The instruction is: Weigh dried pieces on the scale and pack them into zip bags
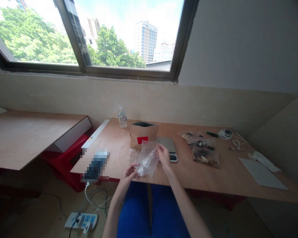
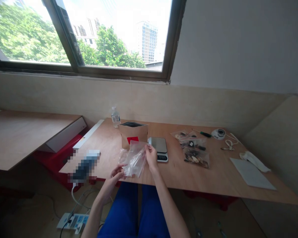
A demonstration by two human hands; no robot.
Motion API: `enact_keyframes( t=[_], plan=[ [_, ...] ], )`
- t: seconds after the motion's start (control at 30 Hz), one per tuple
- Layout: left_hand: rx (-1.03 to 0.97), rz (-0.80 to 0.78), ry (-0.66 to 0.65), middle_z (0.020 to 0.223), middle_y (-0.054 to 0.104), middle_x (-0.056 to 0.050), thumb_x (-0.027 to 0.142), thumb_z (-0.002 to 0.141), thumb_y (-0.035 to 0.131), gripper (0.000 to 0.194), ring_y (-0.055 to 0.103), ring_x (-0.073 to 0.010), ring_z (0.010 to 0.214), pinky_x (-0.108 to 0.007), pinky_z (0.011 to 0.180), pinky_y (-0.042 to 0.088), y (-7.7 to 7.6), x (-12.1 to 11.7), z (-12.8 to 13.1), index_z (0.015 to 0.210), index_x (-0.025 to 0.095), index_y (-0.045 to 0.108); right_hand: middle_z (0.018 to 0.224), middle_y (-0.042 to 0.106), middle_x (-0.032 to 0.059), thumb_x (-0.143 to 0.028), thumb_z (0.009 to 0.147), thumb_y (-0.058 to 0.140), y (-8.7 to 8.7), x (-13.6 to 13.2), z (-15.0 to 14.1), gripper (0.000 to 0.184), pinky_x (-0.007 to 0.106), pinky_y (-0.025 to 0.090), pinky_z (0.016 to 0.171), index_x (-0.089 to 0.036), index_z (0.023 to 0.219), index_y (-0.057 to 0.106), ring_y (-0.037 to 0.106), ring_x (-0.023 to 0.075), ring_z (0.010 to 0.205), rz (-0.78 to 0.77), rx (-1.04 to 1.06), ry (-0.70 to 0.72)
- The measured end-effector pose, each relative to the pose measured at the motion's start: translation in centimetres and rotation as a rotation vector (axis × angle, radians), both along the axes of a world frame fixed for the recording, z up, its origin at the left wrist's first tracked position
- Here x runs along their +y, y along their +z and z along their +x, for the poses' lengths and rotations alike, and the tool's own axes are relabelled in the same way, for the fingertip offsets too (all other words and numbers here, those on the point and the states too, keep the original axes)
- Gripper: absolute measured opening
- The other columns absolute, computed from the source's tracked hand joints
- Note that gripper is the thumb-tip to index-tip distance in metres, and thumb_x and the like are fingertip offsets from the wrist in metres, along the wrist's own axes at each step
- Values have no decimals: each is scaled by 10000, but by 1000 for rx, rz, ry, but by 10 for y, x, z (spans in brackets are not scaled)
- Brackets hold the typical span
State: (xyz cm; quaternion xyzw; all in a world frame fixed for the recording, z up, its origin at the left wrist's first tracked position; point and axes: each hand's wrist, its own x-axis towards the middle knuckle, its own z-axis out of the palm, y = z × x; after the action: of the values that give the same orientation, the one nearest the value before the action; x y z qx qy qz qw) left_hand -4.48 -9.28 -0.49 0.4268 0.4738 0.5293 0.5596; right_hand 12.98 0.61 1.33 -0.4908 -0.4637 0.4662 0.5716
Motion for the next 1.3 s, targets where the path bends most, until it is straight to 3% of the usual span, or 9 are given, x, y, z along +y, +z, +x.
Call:
enact_keyframes(
  t=[0.1,0.2,0.33,0.47,0.63,0.8,0.93,1.13,1.3],
  plan=[
    [20,-41,-42,817,572,-18,437,762,587,379,574,-143,679,-238,551,480,-5,4,10,1031,169,588,569,583,1,-601,815,429,-3,-7,-8,464,247,379,415,-179,877,613,493,141,425,68,-177,-46],
    [78,-50,-43,549,432,66,524,750,565,428,396,-72,391,-183,345,329,-16,11,24,963,152,575,498,525,-19,-576,867,346,-9,-13,-12,476,245,362,414,-181,890,611,467,139,396,127,-298,-53],
    [158,-78,1,492,307,98,573,732,546,447,287,-52,355,-163,312,245,-16,19,35,889,156,578,438,476,-40,-564,885,310,-22,-12,7,490,231,342,382,-171,902,601,451,132,349,136,-378,3],
    [267,-108,111,546,362,71,591,715,530,489,356,-68,429,-159,358,270,-5,25,20,912,151,613,572,586,1,-500,915,242,-29,7,72,486,221,367,388,-174,1002,592,504,127,379,133,-727,-66],
    [528,-82,208,632,533,-10,559,769,451,534,538,-163,590,-249,512,423,-15,29,-19,1023,126,632,936,628,159,-254,860,365,-22,47,195,291,347,431,803,-124,896,623,576,243,915,97,-1078,-318],
    [1150,37,562,1262,481,-249,388,848,404,523,471,-356,1138,-512,897,387,-26,32,-10,1238,52,499,969,591,196,-163,773,460,-31,60,267,214,410,372,832,-95,906,612,538,285,946,-51,-1261,-381],
    [1299,237,362,1448,316,-161,350,894,347,511,254,-313,1338,-478,1039,259,-36,41,16,1364,152,381,1019,590,169,-196,765,518,-41,51,278,215,389,360,817,-126,955,591,528,279,973,-90,-1365,-336],
    [1339,169,-51,1459,333,-88,328,894,350,468,226,-299,1359,-501,1064,193,-65,59,17,1352,257,417,941,641,156,-183,768,506,-37,30,281,119,409,346,784,-150,815,610,554,296,943,-132,-1427,-303],
    [1067,191,-22,1402,417,-123,279,884,360,407,312,-290,1324,-509,1067,186,-49,56,14,1249,220,529,810,687,78,-242,779,503,1,8,269,143,337,390,731,-194,737,630,617,226,782,-66,-1336,-179]
  ],
)
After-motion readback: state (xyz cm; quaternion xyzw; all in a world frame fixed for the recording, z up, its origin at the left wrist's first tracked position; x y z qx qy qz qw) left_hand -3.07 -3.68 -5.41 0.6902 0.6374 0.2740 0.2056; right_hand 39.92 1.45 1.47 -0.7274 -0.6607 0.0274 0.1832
